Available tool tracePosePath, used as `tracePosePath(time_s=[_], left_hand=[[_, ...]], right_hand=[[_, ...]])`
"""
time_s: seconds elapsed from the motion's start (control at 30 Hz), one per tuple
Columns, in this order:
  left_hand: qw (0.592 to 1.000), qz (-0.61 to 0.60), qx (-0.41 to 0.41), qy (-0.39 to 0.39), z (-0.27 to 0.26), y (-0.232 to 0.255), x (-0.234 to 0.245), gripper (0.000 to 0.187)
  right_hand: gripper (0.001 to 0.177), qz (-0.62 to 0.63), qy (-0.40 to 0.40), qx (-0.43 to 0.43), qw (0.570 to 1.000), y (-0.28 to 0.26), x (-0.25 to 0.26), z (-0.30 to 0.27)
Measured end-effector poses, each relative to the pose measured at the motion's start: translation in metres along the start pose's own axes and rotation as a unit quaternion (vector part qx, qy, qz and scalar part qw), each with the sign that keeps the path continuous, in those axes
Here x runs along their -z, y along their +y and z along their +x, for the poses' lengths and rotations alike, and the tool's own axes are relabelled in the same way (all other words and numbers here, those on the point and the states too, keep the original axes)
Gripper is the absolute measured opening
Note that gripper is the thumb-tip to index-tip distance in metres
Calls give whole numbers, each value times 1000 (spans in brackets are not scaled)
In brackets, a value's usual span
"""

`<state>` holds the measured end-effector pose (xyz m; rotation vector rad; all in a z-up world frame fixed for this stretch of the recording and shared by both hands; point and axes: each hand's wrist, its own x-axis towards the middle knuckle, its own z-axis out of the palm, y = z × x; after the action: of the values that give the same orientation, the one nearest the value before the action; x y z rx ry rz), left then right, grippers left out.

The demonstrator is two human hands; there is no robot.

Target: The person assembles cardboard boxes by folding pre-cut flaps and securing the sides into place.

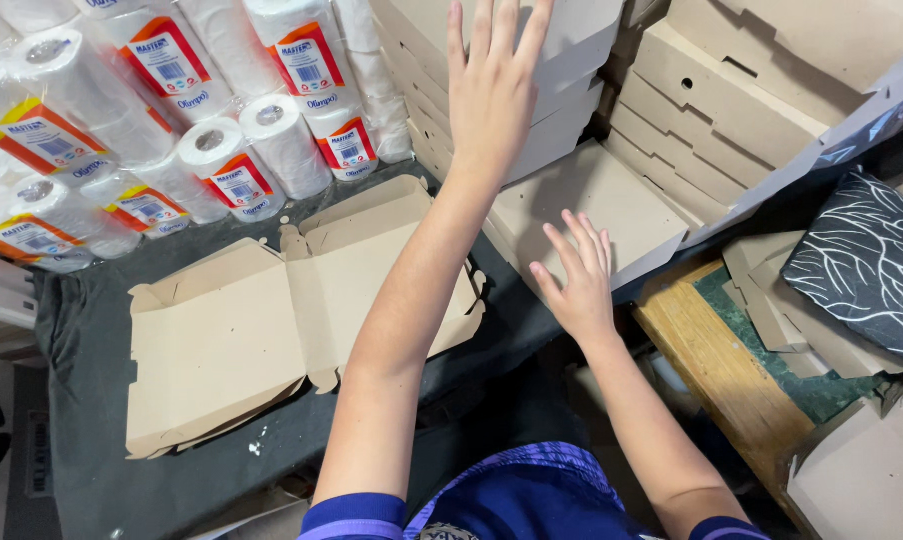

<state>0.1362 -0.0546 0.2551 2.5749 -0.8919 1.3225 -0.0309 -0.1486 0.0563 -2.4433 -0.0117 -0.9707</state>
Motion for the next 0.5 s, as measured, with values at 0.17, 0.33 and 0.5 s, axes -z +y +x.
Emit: tracePosePath(time_s=[0.17,0.33,0.5], left_hand=[[999,37,-17,8,23,-19,-67,61],[998,-21,-52,-33,31,-35,-84,69],[996,-28,-76,-47,31,-33,-82,74]], right_hand=[[48,12,-10,-1,1000,0,-4,3],[50,21,-34,-26,999,8,-11,1],[49,20,-44,-33,998,9,-16,1]])
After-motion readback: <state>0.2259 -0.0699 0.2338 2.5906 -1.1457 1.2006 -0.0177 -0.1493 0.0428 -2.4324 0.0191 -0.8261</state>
